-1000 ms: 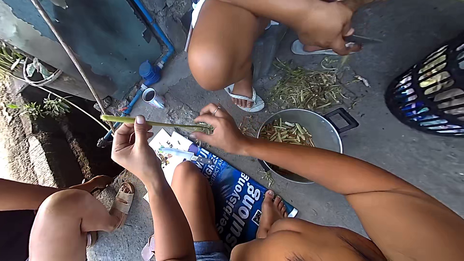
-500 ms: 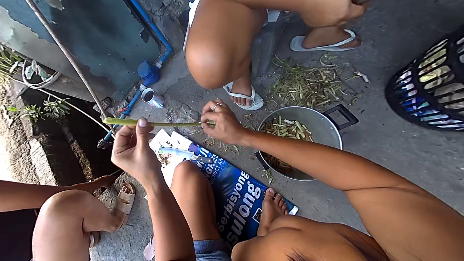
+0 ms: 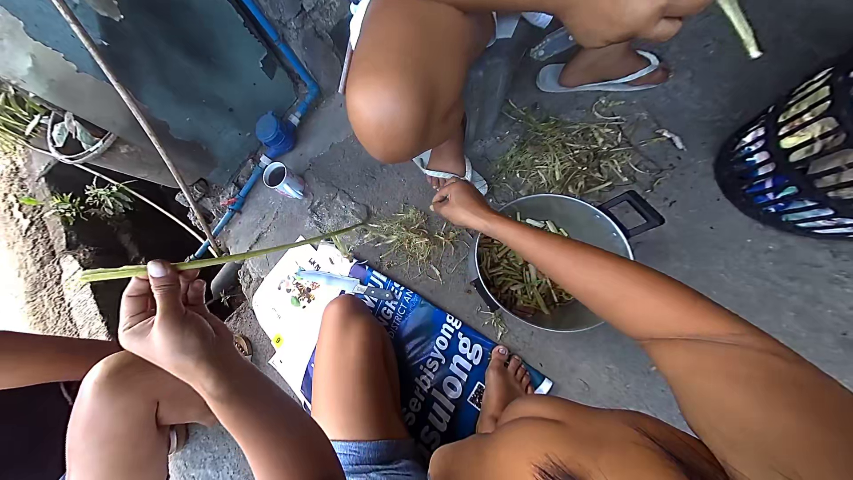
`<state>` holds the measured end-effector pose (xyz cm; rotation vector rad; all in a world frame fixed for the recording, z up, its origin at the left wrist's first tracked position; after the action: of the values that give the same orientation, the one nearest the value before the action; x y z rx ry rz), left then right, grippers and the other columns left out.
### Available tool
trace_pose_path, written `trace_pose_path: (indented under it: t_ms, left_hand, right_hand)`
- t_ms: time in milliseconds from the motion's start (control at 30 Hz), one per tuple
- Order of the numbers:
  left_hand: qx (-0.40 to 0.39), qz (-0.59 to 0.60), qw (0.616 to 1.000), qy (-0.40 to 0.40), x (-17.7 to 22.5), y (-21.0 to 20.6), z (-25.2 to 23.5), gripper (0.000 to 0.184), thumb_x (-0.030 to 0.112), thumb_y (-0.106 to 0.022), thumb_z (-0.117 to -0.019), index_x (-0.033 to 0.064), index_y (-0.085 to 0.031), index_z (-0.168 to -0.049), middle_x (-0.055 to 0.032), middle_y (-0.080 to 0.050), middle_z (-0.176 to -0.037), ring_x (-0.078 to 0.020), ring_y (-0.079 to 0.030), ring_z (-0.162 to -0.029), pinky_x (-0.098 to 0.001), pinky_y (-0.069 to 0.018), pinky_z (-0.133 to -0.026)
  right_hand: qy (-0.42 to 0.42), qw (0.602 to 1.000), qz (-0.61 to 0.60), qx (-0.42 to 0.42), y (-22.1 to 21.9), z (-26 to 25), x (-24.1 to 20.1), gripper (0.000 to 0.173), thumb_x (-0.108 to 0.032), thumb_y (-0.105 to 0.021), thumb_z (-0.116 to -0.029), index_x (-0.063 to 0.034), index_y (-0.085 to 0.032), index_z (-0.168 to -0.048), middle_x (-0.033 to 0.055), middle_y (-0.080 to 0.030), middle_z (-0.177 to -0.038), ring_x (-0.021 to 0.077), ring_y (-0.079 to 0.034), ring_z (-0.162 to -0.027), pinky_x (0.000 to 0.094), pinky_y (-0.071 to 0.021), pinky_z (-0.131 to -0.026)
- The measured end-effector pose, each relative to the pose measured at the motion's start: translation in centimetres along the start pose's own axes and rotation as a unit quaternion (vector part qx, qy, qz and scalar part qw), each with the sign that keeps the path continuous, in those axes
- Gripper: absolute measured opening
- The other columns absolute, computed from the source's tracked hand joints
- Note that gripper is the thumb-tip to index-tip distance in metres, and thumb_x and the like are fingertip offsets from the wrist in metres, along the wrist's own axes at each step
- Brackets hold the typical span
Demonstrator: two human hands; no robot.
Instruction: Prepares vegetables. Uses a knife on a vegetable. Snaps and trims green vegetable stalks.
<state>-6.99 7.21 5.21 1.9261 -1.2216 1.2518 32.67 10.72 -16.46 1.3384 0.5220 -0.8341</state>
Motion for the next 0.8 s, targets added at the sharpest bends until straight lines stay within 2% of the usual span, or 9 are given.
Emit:
trace_pose_path:
  t_ms: [67, 167, 233, 300, 400, 500, 600, 700, 800]
  left_hand:
    - [0.001, 0.007, 1.0, -0.001, 0.4, -1.4, 0.6, 0.015, 0.006, -0.054, -0.1047, 0.0133, -0.062, -0.094, 0.0072, -0.069, -0.075, -0.0027, -0.068, -0.065, -0.0179, -0.0586, -0.062]
    - [-0.045, 0.025, 0.999, -0.015, 0.2, -3.1, 1.3, 0.015, 0.004, -0.056, -0.1032, 0.013, -0.064, -0.095, 0.0072, -0.07, -0.077, -0.003, -0.068, -0.066, -0.019, -0.0594, -0.063]
    - [-0.088, 0.03, 0.995, -0.034, 0.2, -4.1, 1.7, 0.011, 0.005, -0.058, -0.1024, 0.0123, -0.066, -0.099, 0.0072, -0.071, -0.081, -0.0043, -0.069, -0.07, -0.0212, -0.0604, -0.066]
    - [-0.129, 0.016, 0.99, -0.054, 0.2, -5.1, 2.1, 0.008, 0.009, -0.059, -0.1022, 0.0133, -0.066, -0.102, 0.0089, -0.071, -0.086, -0.0042, -0.069, -0.075, -0.0225, -0.0611, -0.071]
    - [-0.174, 0.005, 0.981, -0.083, 0.6, -6.6, 2.5, 0.009, 0.008, -0.061, -0.1011, 0.012, -0.067, -0.106, 0.0103, -0.071, -0.09, -0.0034, -0.069, -0.079, -0.0228, -0.0607, -0.074]
    - [-0.211, 0.006, 0.972, -0.108, 0.7, -7.8, 2.7, 0.012, 0.008, -0.061, -0.1005, 0.012, -0.067, -0.11, 0.0114, -0.071, -0.094, -0.0029, -0.069, -0.082, -0.0235, -0.0608, -0.076]
    - [-0.242, 0.012, 0.962, -0.128, 1.0, -8.8, 3.0, 0.013, 0.009, -0.062, -0.1001, 0.0107, -0.067, -0.112, 0.0108, -0.072, -0.098, -0.0031, -0.069, -0.084, -0.0236, -0.0607, -0.078]
    - [-0.265, 0.007, 0.955, -0.134, 1.2, -9.6, 3.5, 0.014, 0.008, -0.062, -0.1001, 0.0088, -0.066, -0.113, 0.0101, -0.071, -0.099, -0.0029, -0.069, -0.085, -0.0232, -0.06, -0.078]
    - [-0.275, 0.01, 0.951, -0.142, 1.3, -10.2, 3.7, 0.015, 0.008, -0.064, -0.0996, 0.0078, -0.067, -0.114, 0.0094, -0.071, -0.1, -0.0034, -0.069, -0.086, -0.0234, -0.0602, -0.078]
  right_hand:
    - [0.039, 0.993, -0.109, -0.009, 0.3, 0.8, -2.6, 0.017, -0.013, -0.072, -0.0947, 0.0016, -0.077, -0.103, 0.0237, -0.068, -0.11, 0.0356, -0.064, -0.107, 0.0549, -0.0496, -0.096]
    - [0.126, 0.959, -0.249, -0.04, 0.7, 2.7, -7.3, 0.017, -0.01, -0.073, -0.0937, 0.0002, -0.076, -0.106, 0.0157, -0.069, -0.107, 0.0209, -0.066, -0.098, 0.0384, -0.0546, -0.09]
    - [0.178, 0.944, -0.274, -0.052, 0.9, 3.5, -9.8, 0.016, -0.012, -0.07, -0.0965, -0.001, -0.076, -0.107, 0.0123, -0.069, -0.108, 0.0156, -0.065, -0.099, 0.0318, -0.0539, -0.089]
    - [0.208, 0.938, -0.266, -0.07, 0.9, 3.9, -11.5, 0.018, -0.012, -0.067, -0.0988, -0.0011, -0.076, -0.11, 0.0136, -0.067, -0.113, 0.0159, -0.064, -0.1, 0.0295, -0.0537, -0.088]
    - [0.222, 0.937, -0.241, -0.121, 0.9, 4.2, -12.7, 0.023, -0.01, -0.065, -0.1002, -0.0015, -0.073, -0.12, 0.0172, -0.061, -0.125, 0.0177, -0.06, -0.104, 0.0277, -0.0518, -0.084]
    - [0.229, 0.93, -0.226, -0.18, 0.6, 4.1, -12.6, 0.026, -0.007, -0.063, -0.1009, -0.003, -0.071, -0.125, 0.0193, -0.057, -0.133, 0.0219, -0.057, -0.117, 0.0302, -0.05, -0.093]
    - [0.24, 0.923, -0.207, -0.22, 0.4, 4.1, -12.3, 0.028, -0.005, -0.059, -0.1023, -0.0053, -0.071, -0.127, 0.0186, -0.056, -0.134, 0.024, -0.055, -0.121, 0.034, -0.0478, -0.1]
    - [0.252, 0.927, -0.162, -0.228, 0.5, 4.3, -12.4, 0.031, -0.007, -0.058, -0.1027, -0.0086, -0.071, -0.131, 0.0198, -0.055, -0.137, 0.0317, -0.049, -0.127, 0.046, -0.0393, -0.106]
    - [0.267, 0.931, -0.111, -0.225, 0.4, 4.6, -12.9, 0.028, -0.01, -0.06, -0.103, -0.0102, -0.073, -0.128, 0.0178, -0.056, -0.134, 0.0326, -0.047, -0.124, 0.0469, -0.0382, -0.105]
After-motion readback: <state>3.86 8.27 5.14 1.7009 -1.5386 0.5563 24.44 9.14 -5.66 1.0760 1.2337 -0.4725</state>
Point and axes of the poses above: each hand's wrist, its own z-axis away from the middle knuckle, its own y-axis out of the back of the hand, x = y × z, the point moved 5 cm from there along -z, towards the middle knuckle
